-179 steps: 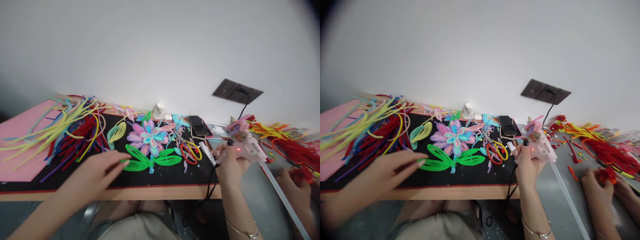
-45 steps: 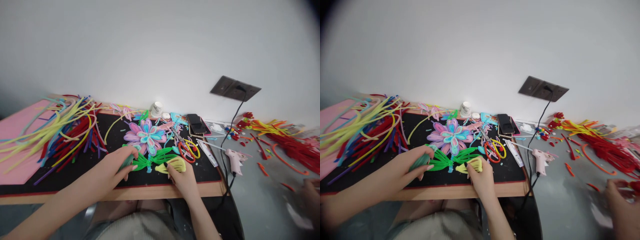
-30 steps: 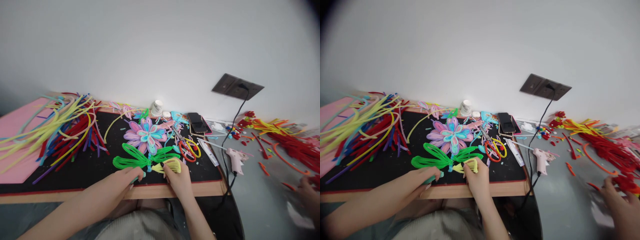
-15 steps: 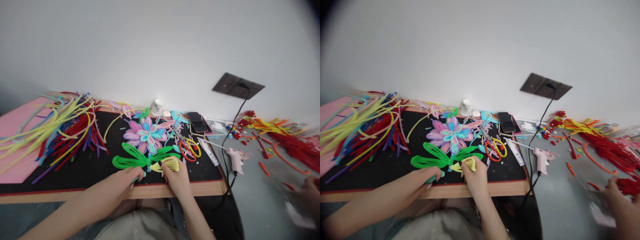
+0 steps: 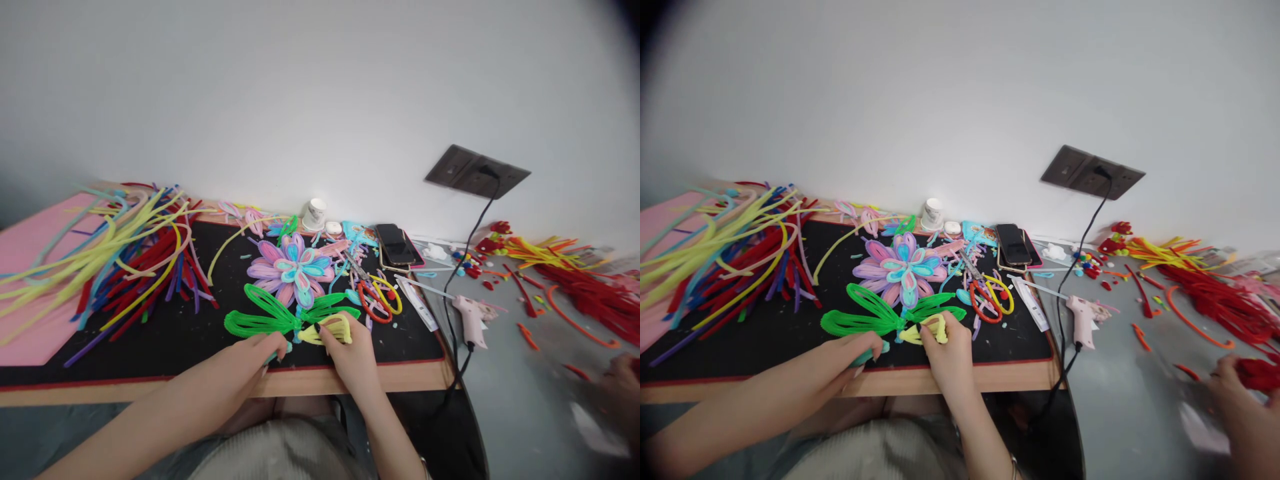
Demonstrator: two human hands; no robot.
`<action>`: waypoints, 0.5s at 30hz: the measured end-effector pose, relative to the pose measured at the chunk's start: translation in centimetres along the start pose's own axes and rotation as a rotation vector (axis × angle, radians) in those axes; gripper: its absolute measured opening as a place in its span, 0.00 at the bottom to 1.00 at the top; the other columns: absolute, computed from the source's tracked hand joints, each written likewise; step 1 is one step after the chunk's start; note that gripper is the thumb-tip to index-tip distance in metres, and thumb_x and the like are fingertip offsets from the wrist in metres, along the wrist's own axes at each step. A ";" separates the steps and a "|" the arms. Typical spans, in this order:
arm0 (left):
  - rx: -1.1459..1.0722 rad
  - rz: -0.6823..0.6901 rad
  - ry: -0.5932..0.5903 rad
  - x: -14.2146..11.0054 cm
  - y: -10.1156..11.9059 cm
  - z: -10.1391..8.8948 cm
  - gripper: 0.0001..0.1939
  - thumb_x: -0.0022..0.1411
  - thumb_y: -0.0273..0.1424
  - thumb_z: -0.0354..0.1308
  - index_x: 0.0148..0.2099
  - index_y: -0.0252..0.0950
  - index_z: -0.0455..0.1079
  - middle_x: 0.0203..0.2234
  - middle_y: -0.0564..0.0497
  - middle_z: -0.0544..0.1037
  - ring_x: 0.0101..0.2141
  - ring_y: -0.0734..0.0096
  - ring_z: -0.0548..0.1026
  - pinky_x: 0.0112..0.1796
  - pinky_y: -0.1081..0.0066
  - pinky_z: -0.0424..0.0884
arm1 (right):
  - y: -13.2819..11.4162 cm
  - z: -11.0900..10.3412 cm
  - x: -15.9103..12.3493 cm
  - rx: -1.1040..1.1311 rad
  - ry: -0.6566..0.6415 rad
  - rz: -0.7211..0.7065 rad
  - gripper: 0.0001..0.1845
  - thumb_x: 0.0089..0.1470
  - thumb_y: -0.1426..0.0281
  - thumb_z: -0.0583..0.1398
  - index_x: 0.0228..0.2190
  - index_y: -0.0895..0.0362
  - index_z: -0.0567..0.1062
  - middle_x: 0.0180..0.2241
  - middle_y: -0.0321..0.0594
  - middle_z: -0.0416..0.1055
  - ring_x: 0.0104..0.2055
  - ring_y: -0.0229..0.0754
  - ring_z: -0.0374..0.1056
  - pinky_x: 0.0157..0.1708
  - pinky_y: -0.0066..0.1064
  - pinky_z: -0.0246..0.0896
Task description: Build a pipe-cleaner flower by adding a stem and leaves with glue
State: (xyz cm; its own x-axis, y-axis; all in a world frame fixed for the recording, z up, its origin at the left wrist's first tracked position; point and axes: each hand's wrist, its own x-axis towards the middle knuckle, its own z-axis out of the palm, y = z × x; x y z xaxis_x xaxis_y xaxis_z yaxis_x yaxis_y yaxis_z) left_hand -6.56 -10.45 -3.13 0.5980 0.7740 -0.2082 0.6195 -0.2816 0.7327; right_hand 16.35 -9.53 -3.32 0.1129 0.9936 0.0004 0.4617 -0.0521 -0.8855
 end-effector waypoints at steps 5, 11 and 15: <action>0.038 0.024 0.000 0.0 -0.1 0.0 0.23 0.63 0.25 0.45 0.58 0.46 0.62 0.55 0.50 0.70 0.53 0.64 0.68 0.56 0.59 0.61 | -0.1 0.0 0.0 -0.018 -0.006 -0.010 0.06 0.49 0.68 0.59 0.24 0.56 0.71 0.21 0.36 0.70 0.23 0.40 0.65 0.25 0.29 0.58; 0.027 0.023 0.025 0.0 0.0 0.0 0.22 0.62 0.24 0.45 0.57 0.45 0.62 0.54 0.50 0.71 0.53 0.64 0.68 0.55 0.59 0.62 | 0.3 0.1 0.1 -0.053 0.001 -0.026 0.05 0.49 0.68 0.59 0.24 0.56 0.70 0.22 0.36 0.70 0.24 0.40 0.65 0.25 0.28 0.58; 0.009 0.045 0.033 0.0 0.5 -0.2 0.22 0.61 0.23 0.45 0.56 0.44 0.64 0.51 0.50 0.73 0.50 0.64 0.70 0.54 0.60 0.64 | 0.1 0.0 0.0 -0.061 -0.009 -0.031 0.05 0.49 0.69 0.59 0.24 0.56 0.70 0.22 0.37 0.71 0.24 0.40 0.66 0.26 0.29 0.59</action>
State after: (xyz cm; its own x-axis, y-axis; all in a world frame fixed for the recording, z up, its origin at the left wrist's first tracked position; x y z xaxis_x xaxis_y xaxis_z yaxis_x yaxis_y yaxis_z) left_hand -6.29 -10.47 -2.65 0.6086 0.7786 -0.1531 0.5965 -0.3217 0.7353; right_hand 16.36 -9.56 -3.39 0.0898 0.9957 0.0231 0.5175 -0.0269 -0.8552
